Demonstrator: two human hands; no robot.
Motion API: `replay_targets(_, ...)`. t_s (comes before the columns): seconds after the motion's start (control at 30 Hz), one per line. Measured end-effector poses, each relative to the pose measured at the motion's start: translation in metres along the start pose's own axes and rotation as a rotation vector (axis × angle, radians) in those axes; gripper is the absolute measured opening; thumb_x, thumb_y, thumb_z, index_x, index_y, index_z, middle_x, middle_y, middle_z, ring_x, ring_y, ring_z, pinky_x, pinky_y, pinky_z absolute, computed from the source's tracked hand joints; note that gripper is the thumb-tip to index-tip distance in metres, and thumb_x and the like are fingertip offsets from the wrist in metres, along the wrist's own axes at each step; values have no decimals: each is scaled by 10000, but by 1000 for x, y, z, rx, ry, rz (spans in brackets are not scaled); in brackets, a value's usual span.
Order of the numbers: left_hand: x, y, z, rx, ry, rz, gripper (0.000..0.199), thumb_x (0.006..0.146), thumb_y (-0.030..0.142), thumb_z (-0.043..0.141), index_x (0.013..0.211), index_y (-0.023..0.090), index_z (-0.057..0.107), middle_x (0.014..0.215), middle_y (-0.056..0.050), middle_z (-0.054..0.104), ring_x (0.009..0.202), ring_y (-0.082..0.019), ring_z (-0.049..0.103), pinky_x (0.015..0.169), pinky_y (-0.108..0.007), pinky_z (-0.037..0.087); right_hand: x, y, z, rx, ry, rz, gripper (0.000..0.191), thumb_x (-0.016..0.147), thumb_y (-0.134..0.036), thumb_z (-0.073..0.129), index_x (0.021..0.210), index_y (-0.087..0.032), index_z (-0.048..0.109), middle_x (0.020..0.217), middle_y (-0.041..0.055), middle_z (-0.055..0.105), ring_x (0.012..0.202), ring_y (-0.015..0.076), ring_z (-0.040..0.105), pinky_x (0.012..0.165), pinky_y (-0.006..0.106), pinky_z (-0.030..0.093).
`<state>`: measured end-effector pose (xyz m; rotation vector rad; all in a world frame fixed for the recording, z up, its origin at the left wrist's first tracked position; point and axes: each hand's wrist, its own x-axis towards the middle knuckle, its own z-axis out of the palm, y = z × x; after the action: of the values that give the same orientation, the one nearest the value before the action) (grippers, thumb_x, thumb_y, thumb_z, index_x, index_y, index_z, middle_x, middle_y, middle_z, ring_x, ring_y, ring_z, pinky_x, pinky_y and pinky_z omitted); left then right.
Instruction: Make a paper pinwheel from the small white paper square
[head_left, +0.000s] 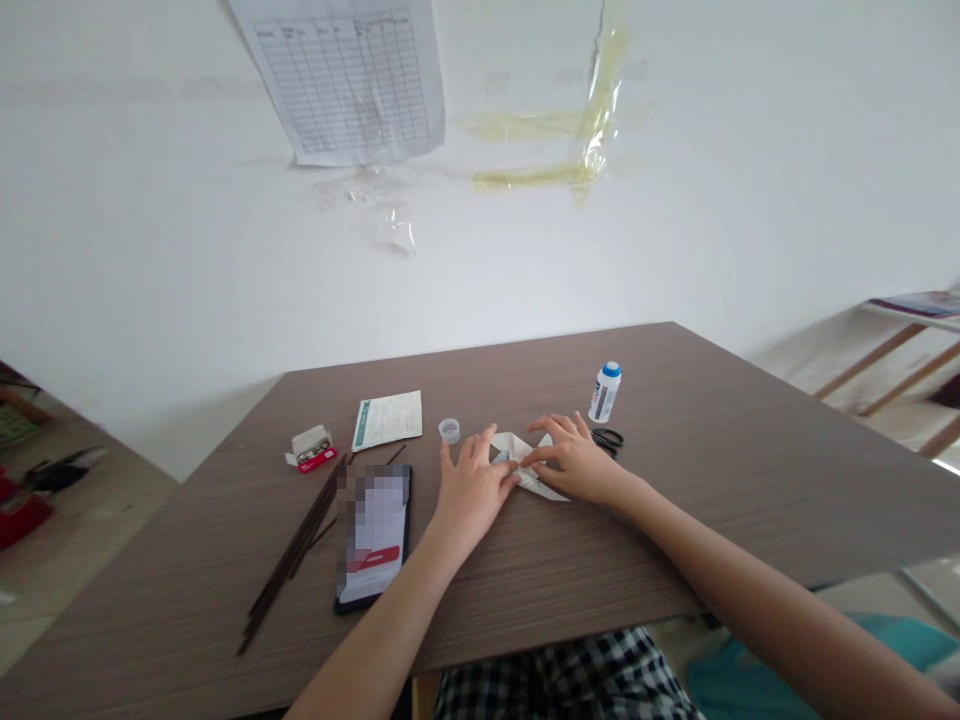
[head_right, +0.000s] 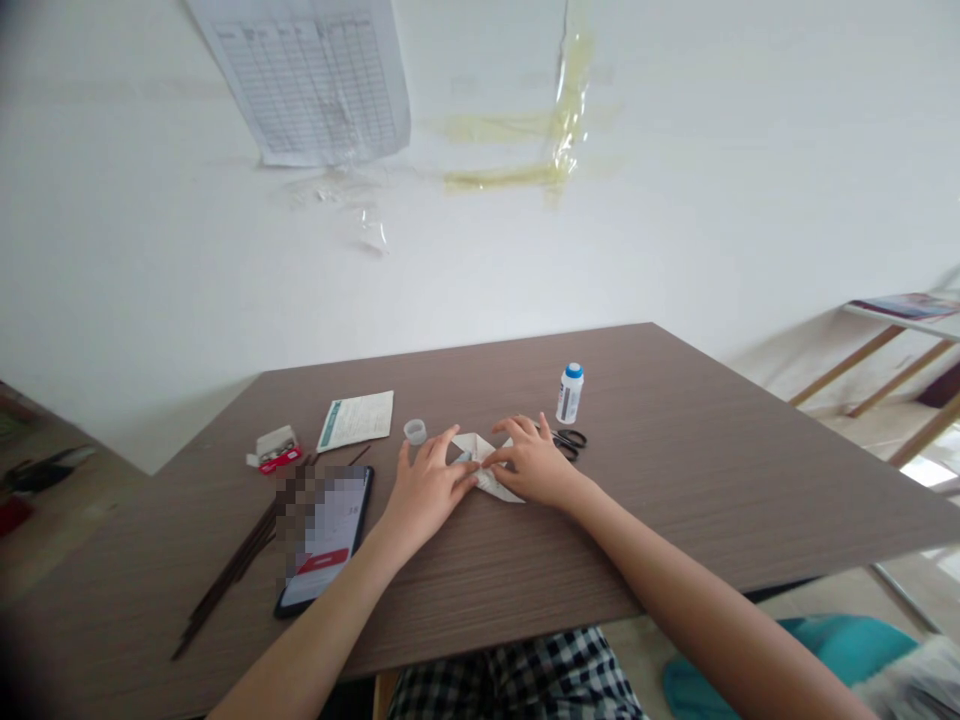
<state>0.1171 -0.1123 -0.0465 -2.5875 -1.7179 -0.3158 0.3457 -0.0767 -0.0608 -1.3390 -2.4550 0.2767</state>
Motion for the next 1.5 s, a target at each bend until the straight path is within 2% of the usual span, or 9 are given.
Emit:
replay_targets(0.2,1,3,-1,-18,7,-12,231,1161,316,730,1262,321,939,1866,-134,541,1635,-440,583,1359,-897,358,-1,-3,0,-87,9,-25,241,1134,-356,745,1234,-386,962,1652,133,709,1676,446,512,1393,897,190)
replay_targets(0.43,1,3,-3,-18,92,-9,238,1158,297,705,1226,322,932,1886,-98,521,1552,-401,646,1372,-834,395,-3,0,0,-105,-2,-41,248,1129,-361,757,1279,-396,951,1678,128,691,1689,443,499,1393,887,215)
replay_targets(0.77,1,3,0,-34,36,27,224,1140,244,732,1184,317,939,1870,-93,546,1592,-430,621,1363,-912,341,-2,2,2,-68,-2,-24,265,1121,-358,750,1287,-409,950,1667,126,697,1689,452,503,1390,890,216)
replay_targets(0.93,1,0,2,-53,42,31,213,1120,234,770,1206,329,940,1847,-93,579,1587,-420,633,1383,-897,323,-3,2,5,-30,12,-5,281,1119,-340,728,1283,-394,950,1637,136,705,1658,451,532,1387,903,209)
replay_targets(1.07,-1,-1,4,-49,33,19,231,1136,244,750,1259,324,928,1858,-105,563,1586,-420,637,1371,-890,353,1,6,10,95,48,46,290,1121,-326,692,1220,-381,960,1584,128,735,1567,423,623,1390,863,270)
replay_targets(1.2,-2,2,2,-77,27,10,239,1144,230,730,1272,291,922,1862,-123,557,1583,-442,648,1380,-865,370,7,14,12,163,172,90,297,1102,-306,682,1210,-355,954,1480,116,778,1442,371,711,1345,662,451)
replay_targets(1.3,-2,3,1,-98,32,9,242,1151,227,710,1250,266,927,1863,-136,553,1587,-463,642,1389,-859,361,9,16,10,122,242,228,258,1096,-379,706,1197,-294,927,1323,131,800,1325,364,746,1224,559,551)
replay_targets(1.4,-1,2,4,-95,50,6,239,1148,228,711,1251,267,922,1860,-132,555,1580,-448,643,1393,-844,365,8,13,10,38,227,406,310,1066,-525,768,1105,-245,895,1273,162,790,1357,423,713,1177,580,563)
replay_targets(1.5,0,-1,10,-89,72,9,237,1142,250,728,1290,280,911,1850,-140,563,1563,-430,658,1373,-849,392,7,10,11,31,180,438,396,1036,-631,805,999,-247,896,1298,183,782,1411,465,675,1199,630,544)
